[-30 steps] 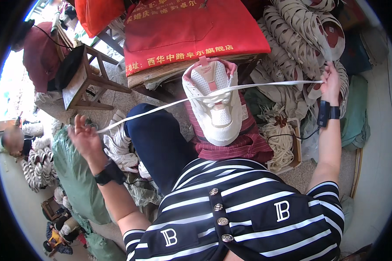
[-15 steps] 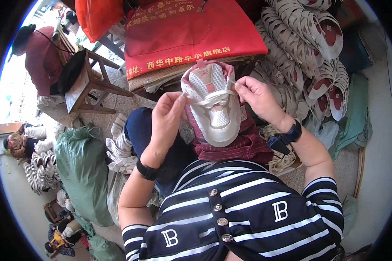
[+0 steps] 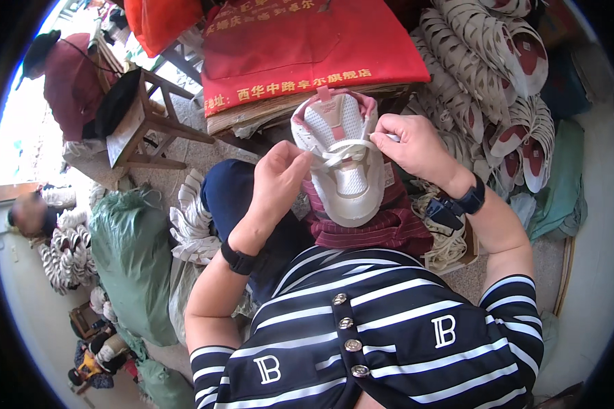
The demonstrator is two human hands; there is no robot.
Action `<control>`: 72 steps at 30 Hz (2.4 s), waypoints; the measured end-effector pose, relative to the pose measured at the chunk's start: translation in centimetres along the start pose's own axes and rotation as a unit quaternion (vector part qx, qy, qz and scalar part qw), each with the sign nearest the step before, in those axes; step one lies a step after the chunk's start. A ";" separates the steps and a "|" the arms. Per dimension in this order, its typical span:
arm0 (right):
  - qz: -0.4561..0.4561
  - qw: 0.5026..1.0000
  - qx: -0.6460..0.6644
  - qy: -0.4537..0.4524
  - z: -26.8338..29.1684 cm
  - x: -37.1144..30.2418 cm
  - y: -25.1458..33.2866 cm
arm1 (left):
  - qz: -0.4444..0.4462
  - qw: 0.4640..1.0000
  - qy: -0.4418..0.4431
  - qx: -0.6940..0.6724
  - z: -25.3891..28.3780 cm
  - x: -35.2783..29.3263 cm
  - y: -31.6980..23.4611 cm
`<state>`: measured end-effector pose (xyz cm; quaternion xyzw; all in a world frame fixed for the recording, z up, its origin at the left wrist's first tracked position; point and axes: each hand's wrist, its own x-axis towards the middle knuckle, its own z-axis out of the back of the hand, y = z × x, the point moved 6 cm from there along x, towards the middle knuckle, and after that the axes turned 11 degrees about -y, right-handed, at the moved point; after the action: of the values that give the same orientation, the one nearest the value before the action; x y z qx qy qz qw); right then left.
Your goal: The person threads a white shoelace through the eyelets of a white sneaker, pulling the lace tight and adjusting the loops. They continue to lace the shoe, ensuring the laces are even and secure.
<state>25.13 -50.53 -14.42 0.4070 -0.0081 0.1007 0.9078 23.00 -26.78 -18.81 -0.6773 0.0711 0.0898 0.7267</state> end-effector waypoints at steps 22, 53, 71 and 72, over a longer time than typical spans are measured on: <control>0.339 0.913 -0.185 0.133 0.9 2.9 7.2 | -0.458 0.765 0.131 0.433 -1.4 1.4 -7.4; 0.074 0.990 0.090 0.084 0.8 3.0 7.0 | 0.024 0.979 -0.032 -0.202 1.1 0.1 -7.5; 0.213 0.969 -0.115 -0.046 -1.2 1.8 5.7 | 0.120 0.974 0.120 -0.152 -2.4 -1.2 -2.4; 0.190 0.977 -0.088 -0.036 -1.0 2.1 5.4 | 0.104 0.980 0.101 -0.134 -2.3 -1.1 -2.5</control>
<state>26.06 -45.92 -10.94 0.3200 -0.1267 0.2560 0.9034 22.55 -29.33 -16.29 -0.7630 0.2014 0.1051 0.6052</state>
